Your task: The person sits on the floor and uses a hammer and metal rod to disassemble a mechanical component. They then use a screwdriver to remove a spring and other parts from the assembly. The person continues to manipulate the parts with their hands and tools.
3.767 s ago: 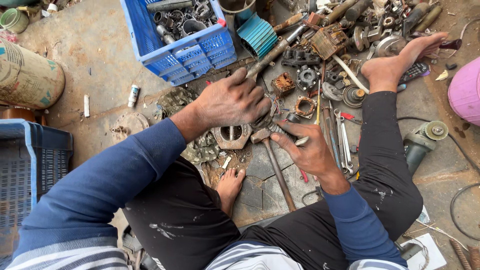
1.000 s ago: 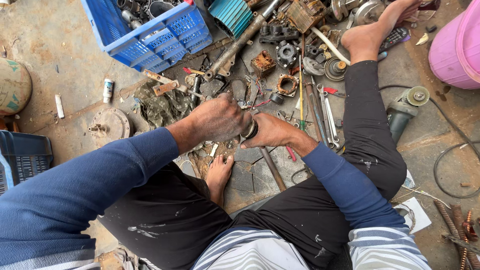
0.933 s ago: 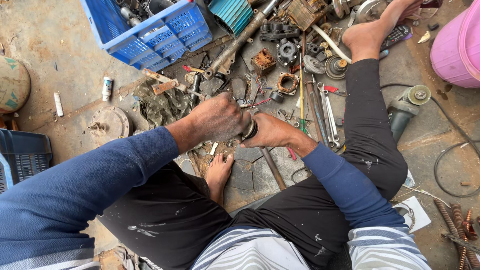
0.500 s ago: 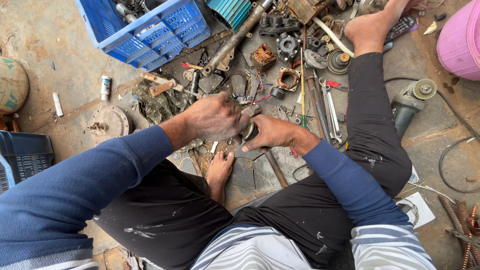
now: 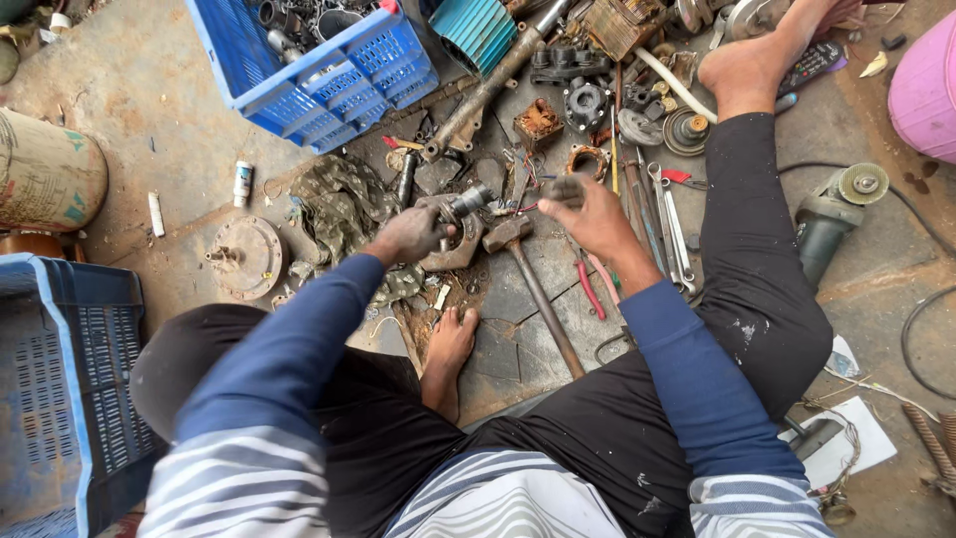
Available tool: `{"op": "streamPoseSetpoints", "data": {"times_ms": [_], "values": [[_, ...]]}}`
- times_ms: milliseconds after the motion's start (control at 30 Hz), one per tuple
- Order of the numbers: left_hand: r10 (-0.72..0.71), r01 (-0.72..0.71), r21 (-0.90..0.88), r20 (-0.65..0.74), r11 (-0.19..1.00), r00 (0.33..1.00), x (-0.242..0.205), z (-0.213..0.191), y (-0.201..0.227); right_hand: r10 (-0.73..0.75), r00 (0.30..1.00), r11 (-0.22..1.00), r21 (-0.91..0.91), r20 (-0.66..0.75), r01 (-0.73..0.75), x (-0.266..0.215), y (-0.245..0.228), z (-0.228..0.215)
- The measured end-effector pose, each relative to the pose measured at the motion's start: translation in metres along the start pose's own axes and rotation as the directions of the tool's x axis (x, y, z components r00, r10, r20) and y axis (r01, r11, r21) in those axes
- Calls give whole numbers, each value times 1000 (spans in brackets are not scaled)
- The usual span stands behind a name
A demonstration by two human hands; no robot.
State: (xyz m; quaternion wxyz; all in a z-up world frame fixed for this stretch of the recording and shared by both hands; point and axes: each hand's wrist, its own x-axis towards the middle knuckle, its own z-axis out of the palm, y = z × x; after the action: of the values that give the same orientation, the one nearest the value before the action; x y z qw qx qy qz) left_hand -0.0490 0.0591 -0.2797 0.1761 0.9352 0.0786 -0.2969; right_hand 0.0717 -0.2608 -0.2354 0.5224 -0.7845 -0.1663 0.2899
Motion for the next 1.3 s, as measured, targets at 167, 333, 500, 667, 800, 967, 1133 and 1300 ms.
{"op": "streamPoseSetpoints", "data": {"times_ms": [167,333,500,667,800,967,1133,1300], "values": [[-159,163,-104,47,981,986,32,66,-6,-7,1000,993,-118,25,10,5,26,13],[-238,212,-123,-267,970,934,28,84,-1,84,995,980,-188,61,-71,7,45,17],[-189,177,-64,-336,982,923,23,70,-7,156,985,952,-275,69,-132,13,60,18],[-142,190,86,-391,978,909,14,66,-12,166,984,940,-312,69,-137,16,72,24],[-142,166,46,-329,985,933,15,62,-15,204,975,928,-335,91,-163,17,71,26],[-242,237,-61,-107,970,964,26,53,-27,230,969,923,-335,92,-187,17,67,24],[-234,232,-132,-2,964,972,23,55,-35,249,963,913,-356,102,-198,19,64,26],[-206,178,-123,-272,976,940,1,63,-24,257,960,907,-371,107,-201,21,63,29]]}}
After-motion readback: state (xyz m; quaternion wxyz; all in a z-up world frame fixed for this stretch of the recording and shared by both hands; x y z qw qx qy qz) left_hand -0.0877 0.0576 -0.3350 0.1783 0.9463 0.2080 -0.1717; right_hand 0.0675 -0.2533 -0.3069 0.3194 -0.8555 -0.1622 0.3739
